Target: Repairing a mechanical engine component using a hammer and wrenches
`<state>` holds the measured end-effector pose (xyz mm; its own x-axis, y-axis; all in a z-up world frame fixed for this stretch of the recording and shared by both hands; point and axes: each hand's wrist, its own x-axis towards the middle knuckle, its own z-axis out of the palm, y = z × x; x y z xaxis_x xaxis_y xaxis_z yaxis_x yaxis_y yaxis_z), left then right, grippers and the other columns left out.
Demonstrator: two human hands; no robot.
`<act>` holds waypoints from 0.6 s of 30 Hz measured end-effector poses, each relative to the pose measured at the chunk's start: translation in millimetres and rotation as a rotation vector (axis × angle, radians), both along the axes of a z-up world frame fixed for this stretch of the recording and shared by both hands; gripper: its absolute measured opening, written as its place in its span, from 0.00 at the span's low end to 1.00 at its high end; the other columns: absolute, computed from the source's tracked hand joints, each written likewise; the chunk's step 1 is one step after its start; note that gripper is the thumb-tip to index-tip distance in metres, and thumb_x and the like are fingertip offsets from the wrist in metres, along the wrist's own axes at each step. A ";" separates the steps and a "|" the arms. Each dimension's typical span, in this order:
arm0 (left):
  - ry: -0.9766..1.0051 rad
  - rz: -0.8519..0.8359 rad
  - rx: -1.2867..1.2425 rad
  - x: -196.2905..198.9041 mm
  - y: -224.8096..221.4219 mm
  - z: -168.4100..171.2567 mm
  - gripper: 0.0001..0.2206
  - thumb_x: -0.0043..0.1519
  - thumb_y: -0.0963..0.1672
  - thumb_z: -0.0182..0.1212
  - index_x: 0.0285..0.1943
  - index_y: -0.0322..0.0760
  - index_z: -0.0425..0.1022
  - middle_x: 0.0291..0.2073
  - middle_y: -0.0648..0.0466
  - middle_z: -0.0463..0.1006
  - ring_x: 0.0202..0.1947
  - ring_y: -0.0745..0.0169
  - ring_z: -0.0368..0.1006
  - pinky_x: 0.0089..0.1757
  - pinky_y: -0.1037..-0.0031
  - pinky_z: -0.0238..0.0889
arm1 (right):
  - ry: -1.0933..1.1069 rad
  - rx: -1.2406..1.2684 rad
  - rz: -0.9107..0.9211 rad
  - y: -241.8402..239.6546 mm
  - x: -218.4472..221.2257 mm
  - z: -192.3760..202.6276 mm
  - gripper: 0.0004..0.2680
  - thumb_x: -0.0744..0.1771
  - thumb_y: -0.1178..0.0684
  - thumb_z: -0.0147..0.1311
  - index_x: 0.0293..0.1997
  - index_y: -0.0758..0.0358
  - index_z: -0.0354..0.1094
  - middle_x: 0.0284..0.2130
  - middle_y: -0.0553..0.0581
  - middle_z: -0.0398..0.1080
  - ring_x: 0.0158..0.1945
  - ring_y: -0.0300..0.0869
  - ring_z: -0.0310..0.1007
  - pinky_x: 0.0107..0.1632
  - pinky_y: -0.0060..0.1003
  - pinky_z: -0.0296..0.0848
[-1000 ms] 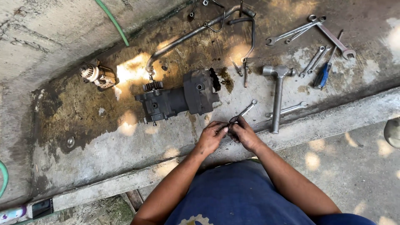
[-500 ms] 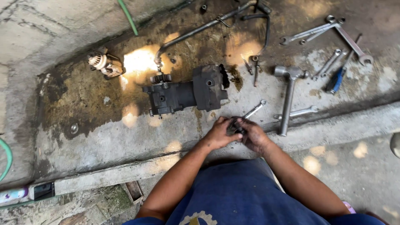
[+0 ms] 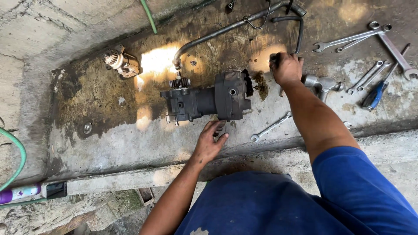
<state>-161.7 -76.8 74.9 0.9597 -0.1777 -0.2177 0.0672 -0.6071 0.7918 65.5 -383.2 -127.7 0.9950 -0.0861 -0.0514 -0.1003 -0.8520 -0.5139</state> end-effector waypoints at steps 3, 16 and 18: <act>-0.057 0.003 0.034 1.9 12.6 1.0 0.18 0.60 0.41 0.67 0.60 0.37 0.75 0.51 0.45 0.74 0.50 0.43 0.77 0.47 0.61 0.73 | 0.145 -0.066 0.008 -3.9 -4.0 -12.7 0.16 0.69 0.36 0.52 0.52 0.57 0.64 0.50 0.62 0.74 0.62 0.55 0.64 0.68 0.62 0.49; -0.423 0.003 0.605 98.1 68.6 30.8 0.24 0.58 0.43 0.70 0.65 0.45 0.72 0.58 0.43 0.66 0.61 0.34 0.62 0.58 0.45 0.59 | 0.375 -0.199 0.348 -1.8 -135.1 77.8 0.17 0.65 0.44 0.54 0.60 0.48 0.69 0.59 0.54 0.71 0.65 0.52 0.67 0.65 0.64 0.59; -0.386 0.119 0.752 111.1 84.2 44.2 0.27 0.60 0.45 0.70 0.70 0.47 0.68 0.65 0.40 0.61 0.67 0.31 0.55 0.62 0.40 0.52 | 0.469 -0.267 0.517 12.4 -172.3 91.5 0.17 0.65 0.46 0.54 0.62 0.44 0.70 0.61 0.53 0.71 0.66 0.52 0.67 0.67 0.61 0.59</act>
